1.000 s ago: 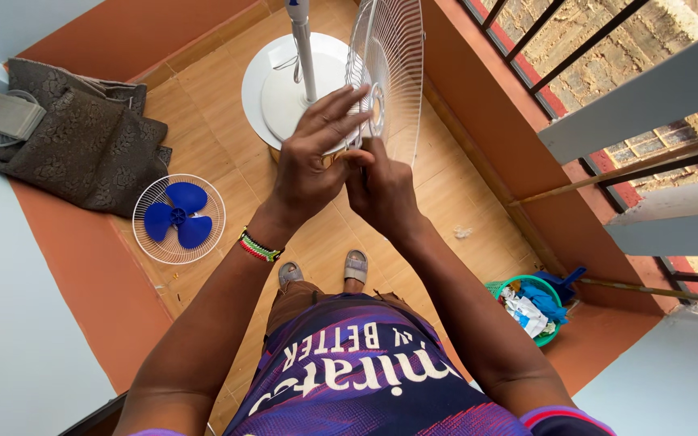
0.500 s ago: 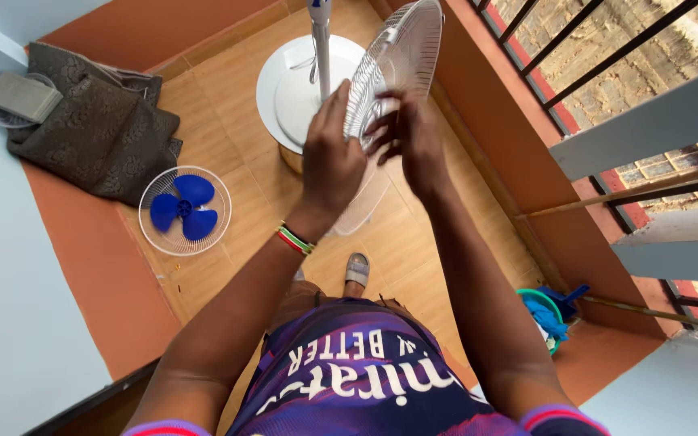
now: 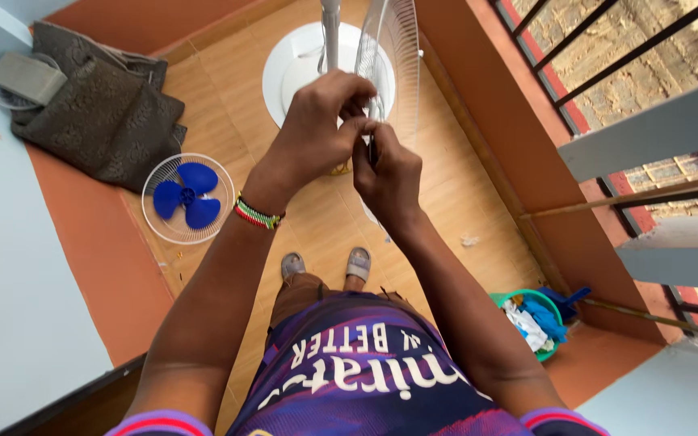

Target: The person disassembles a standing electric fan by hand. They remove the front grille, unscrew the blade hub, detach the blue fan blades, remove the rear grille, and coil the power cord. The components are placed on the floor and a nearby surface.

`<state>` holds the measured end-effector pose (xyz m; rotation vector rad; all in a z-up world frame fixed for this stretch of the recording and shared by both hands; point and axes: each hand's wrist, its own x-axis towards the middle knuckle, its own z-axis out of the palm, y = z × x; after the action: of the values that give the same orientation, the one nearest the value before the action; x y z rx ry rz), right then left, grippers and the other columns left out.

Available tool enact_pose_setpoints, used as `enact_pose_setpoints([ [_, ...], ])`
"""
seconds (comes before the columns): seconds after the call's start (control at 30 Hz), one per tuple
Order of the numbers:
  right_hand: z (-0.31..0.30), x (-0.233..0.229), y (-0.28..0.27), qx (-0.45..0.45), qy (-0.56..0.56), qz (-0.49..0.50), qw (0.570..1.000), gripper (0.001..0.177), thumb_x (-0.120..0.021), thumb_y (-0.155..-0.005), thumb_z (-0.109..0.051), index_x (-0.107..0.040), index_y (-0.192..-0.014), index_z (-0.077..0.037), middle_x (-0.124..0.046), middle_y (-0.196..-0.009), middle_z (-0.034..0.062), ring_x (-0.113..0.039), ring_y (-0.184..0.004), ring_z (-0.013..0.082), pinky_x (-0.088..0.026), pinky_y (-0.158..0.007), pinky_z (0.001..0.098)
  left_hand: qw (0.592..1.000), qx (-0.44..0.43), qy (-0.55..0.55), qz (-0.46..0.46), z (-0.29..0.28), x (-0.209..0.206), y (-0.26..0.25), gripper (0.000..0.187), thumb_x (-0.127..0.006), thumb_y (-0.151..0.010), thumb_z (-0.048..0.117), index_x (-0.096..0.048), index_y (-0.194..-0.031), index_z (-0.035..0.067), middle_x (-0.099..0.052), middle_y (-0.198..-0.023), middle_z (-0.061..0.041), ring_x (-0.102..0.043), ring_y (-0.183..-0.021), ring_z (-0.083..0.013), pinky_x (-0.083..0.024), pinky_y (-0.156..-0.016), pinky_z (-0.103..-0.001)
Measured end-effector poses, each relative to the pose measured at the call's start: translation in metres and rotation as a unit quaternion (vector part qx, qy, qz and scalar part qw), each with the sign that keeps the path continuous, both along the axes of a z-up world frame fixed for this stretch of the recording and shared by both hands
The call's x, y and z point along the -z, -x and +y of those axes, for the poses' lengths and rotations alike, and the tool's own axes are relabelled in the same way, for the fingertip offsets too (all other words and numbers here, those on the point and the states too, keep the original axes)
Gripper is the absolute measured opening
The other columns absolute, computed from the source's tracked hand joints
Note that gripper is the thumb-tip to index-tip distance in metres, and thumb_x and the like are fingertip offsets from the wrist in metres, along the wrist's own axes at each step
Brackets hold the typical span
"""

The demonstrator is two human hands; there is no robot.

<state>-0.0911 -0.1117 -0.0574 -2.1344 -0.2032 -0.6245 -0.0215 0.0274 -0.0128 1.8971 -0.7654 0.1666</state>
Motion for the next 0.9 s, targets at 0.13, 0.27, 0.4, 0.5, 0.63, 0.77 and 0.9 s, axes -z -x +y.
enact_pose_setpoints([
  [0.13,-0.005,-0.003,0.002,0.001,0.018,0.014,1.0,0.016,-0.07,-0.096,-0.005,-0.065,-0.111,-0.004,-0.057,-0.064,0.0106,-0.06,-0.051,0.0221,-0.045,-0.05,0.0344,1.0,0.021,0.005,-0.001,0.002,-0.004,0.0,0.024,-0.076,-0.082,-0.01,-0.066,-0.103,-0.003,-0.068,-0.096,-0.012,-0.071,-0.083,-0.0214,-0.059,-0.075,-0.033],
  [0.27,-0.011,0.0,-0.004,-0.002,0.013,0.027,1.0,0.015,-0.07,-0.096,-0.005,-0.065,-0.111,-0.003,-0.054,-0.06,0.0107,-0.054,-0.047,0.021,-0.042,-0.048,0.0345,0.997,0.041,0.053,0.027,-0.001,-0.001,0.002,0.02,-0.075,-0.084,-0.01,-0.066,-0.1,-0.001,-0.068,-0.095,-0.011,-0.07,-0.082,-0.0214,-0.059,-0.075,-0.033],
  [0.4,-0.01,0.005,-0.005,0.001,0.007,0.045,0.999,0.012,-0.071,-0.096,-0.005,-0.064,-0.106,-0.004,-0.053,-0.061,0.0116,-0.054,-0.049,0.0227,-0.043,-0.051,0.0355,0.996,-0.019,0.002,-0.09,-0.006,0.009,0.013,0.019,-0.073,-0.086,-0.012,-0.065,-0.098,0.0,-0.067,-0.098,-0.011,-0.07,-0.089,-0.0264,-0.057,-0.079,-0.035],
  [0.5,-0.008,0.008,-0.003,-0.009,0.008,0.028,1.0,0.012,-0.069,-0.097,-0.005,-0.063,-0.106,-0.003,-0.057,-0.065,0.0128,-0.059,-0.054,0.0244,-0.046,-0.053,0.0352,0.982,-0.055,-0.007,-0.18,-0.006,0.013,0.023,0.022,-0.074,-0.082,-0.01,-0.065,-0.098,0.001,-0.068,-0.102,-0.011,-0.069,-0.097,-0.0301,-0.057,-0.086,-0.037],
  [0.63,-0.001,0.01,-0.005,-0.039,0.008,0.049,0.998,0.009,-0.069,-0.096,-0.006,-0.062,-0.101,-0.003,-0.06,-0.065,0.0136,-0.064,-0.055,0.026,-0.048,-0.052,0.0371,0.996,-0.079,0.034,0.004,0.012,0.009,0.027,0.026,-0.076,-0.088,0.002,-0.067,-0.112,0.002,-0.071,-0.096,-0.009,-0.072,-0.089,-0.0203,-0.06,-0.081,-0.035],
  [0.77,0.02,0.016,0.005,-0.119,0.069,0.015,0.99,0.013,-0.072,-0.096,-0.009,-0.062,-0.102,-0.004,-0.062,-0.068,0.0127,-0.065,-0.058,0.0275,-0.05,-0.052,0.0384,0.973,-0.202,0.027,0.109,0.051,0.008,0.019,0.042,-0.074,-0.103,0.027,-0.061,-0.125,-0.005,-0.07,-0.101,-0.011,-0.069,-0.085,-0.016,-0.058,-0.07,-0.033],
  [0.9,0.058,0.018,0.016,-0.252,0.143,-0.036,0.957,0.015,-0.071,-0.097,-0.011,-0.062,-0.107,-0.005,-0.062,-0.068,0.0085,-0.064,-0.057,0.0278,-0.048,-0.051,0.0401,0.884,-0.193,0.146,0.4,0.107,0.015,0.019,0.04,-0.065,-0.095,0.029,-0.057,-0.117,-0.003,-0.069,-0.096,-0.009,-0.071,-0.077,-0.0138,-0.063,-0.055,-0.031],
])
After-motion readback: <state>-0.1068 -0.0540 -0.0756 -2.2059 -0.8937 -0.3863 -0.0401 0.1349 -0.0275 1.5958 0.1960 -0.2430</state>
